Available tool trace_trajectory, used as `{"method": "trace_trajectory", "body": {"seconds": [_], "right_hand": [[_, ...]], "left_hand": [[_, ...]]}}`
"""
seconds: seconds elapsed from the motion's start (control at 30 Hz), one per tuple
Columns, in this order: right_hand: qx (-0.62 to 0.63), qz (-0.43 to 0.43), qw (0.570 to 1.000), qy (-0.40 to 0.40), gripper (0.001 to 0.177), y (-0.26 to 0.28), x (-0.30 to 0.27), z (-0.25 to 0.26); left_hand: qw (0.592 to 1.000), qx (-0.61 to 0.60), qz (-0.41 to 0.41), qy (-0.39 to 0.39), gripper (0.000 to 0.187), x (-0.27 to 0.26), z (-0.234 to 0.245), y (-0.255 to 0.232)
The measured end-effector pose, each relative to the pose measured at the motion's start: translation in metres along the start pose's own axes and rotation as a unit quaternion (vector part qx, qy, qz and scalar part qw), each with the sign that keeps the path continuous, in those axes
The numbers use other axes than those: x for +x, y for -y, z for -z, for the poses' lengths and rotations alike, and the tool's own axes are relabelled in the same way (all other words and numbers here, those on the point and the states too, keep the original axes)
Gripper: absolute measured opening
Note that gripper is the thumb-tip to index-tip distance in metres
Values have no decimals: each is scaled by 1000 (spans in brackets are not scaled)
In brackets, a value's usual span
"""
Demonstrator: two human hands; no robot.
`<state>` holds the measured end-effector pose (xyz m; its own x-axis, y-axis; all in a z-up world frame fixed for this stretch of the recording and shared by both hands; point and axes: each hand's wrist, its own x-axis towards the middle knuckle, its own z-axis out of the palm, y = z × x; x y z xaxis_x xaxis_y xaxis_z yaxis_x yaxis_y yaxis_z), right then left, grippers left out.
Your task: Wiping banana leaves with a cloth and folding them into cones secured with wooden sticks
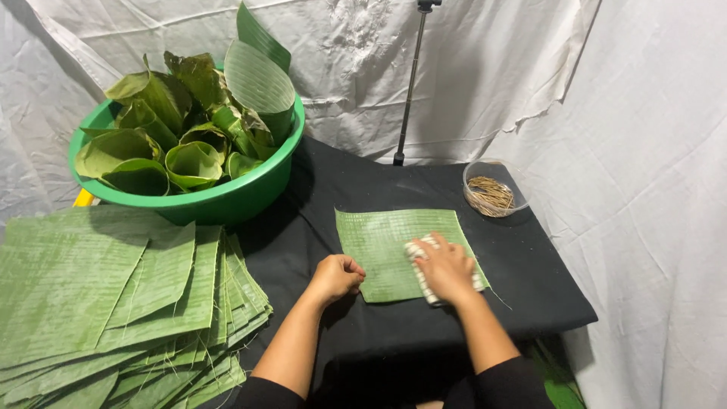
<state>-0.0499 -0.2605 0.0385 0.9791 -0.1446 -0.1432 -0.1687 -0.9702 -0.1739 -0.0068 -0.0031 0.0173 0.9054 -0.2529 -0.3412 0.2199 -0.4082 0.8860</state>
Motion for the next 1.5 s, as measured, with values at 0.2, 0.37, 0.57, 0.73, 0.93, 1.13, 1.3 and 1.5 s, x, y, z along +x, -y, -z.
{"method": "trace_trajectory", "body": {"seconds": [0.2,0.37,0.57,0.73,0.93,1.13,1.3,1.5], "right_hand": [[12,-22,998,-57,46,-71,-9,-1],[-9,0,997,-80,41,-7,-17,8],[26,106,994,-4,49,52,-22,-13],[28,43,999,15,51,-4,-11,-8],[37,-52,991,-116,43,-91,-4,-22],[117,-68,977,-164,39,-43,-20,11],[118,31,983,-134,43,12,10,-18],[82,-140,977,-141,47,-29,-5,-10]], "left_hand": [[999,35,-24,-3,11,5,-6,7],[999,36,-26,11,12,8,-3,7],[998,48,-25,16,11,5,-3,8],[998,59,-27,22,11,1,0,4],[997,58,-35,25,13,-3,0,3],[996,72,-45,27,11,-2,1,2],[997,57,-46,32,11,-2,2,4],[998,46,-38,32,11,-3,3,2]]}}
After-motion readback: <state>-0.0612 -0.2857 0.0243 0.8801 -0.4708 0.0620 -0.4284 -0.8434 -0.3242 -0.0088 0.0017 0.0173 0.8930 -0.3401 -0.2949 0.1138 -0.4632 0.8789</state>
